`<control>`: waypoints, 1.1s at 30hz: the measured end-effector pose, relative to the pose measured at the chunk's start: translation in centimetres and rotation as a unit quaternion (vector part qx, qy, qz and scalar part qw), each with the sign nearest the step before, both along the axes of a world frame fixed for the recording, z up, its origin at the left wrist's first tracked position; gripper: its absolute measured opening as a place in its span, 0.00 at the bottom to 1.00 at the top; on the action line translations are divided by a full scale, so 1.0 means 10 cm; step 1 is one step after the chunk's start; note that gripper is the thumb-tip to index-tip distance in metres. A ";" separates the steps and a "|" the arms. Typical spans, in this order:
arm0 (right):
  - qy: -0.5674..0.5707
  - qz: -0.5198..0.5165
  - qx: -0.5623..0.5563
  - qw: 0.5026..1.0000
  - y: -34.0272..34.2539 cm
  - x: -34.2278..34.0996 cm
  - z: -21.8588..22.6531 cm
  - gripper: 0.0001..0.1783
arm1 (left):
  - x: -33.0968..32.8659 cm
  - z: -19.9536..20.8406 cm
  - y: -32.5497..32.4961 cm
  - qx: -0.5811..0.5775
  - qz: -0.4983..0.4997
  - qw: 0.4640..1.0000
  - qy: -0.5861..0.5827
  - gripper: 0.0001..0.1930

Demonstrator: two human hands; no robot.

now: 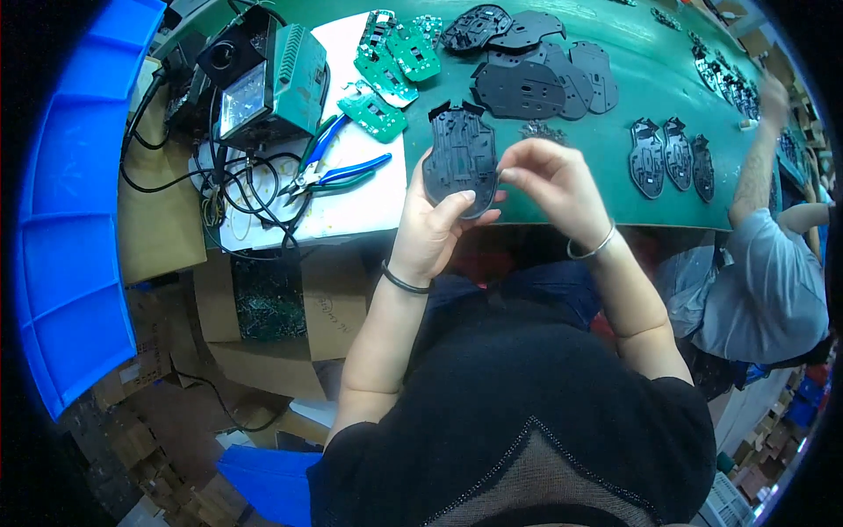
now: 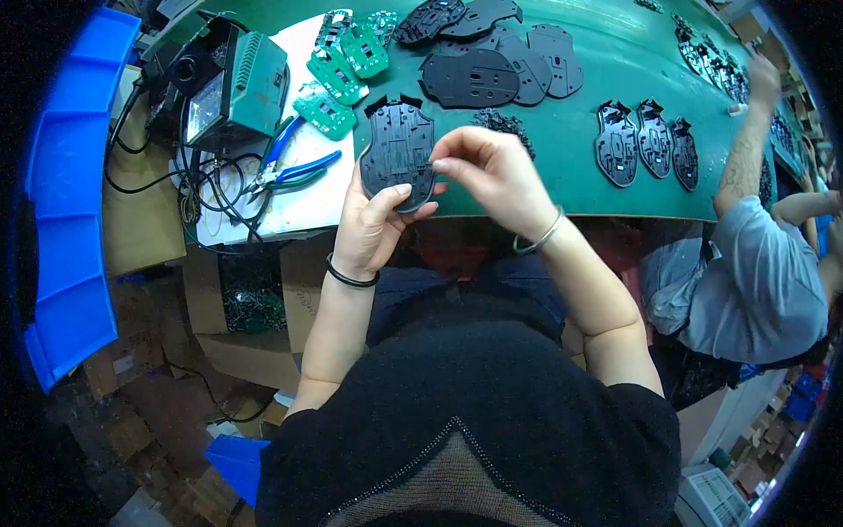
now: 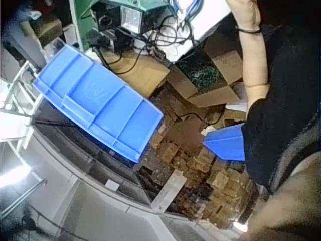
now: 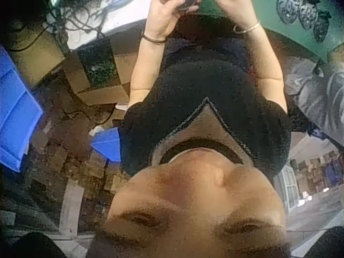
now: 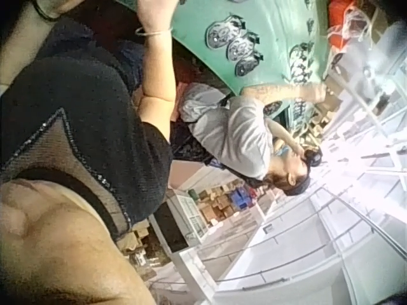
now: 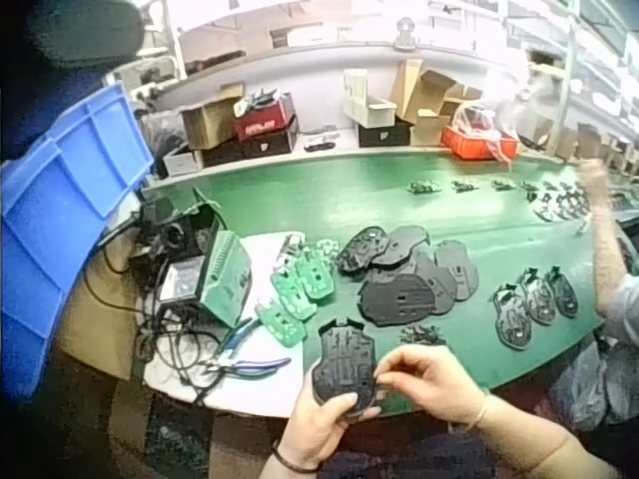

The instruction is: The person assembles plastic housings and circuit boards for electronic peripherals by hand, taking electronic components from a cardboard box and fitting them together.

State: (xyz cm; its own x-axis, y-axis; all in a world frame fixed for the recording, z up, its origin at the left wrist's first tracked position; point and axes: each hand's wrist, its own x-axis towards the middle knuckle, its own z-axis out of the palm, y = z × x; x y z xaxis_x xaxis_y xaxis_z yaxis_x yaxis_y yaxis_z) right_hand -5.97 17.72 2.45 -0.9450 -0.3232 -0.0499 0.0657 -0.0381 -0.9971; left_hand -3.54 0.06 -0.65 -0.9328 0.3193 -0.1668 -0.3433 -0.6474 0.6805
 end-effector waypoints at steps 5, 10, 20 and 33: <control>0.151 -0.020 0.156 0.976 -0.05 0.04 -0.09 0.01 | 0.01 0.02 0.06 -0.003 0.006 1.000 0.009 0.30; 0.127 -0.031 0.151 0.980 -0.10 0.08 -0.07 0.02 | 0.05 0.01 0.04 -0.017 0.016 0.999 0.034 0.29; 0.144 -0.029 0.161 0.976 -0.14 0.12 -0.04 0.01 | 0.09 0.02 0.04 -0.026 0.028 0.999 0.035 0.29; 0.121 -0.011 0.143 0.982 -0.11 0.12 -0.04 0.02 | 0.10 0.04 0.02 -0.037 0.021 0.998 0.040 0.28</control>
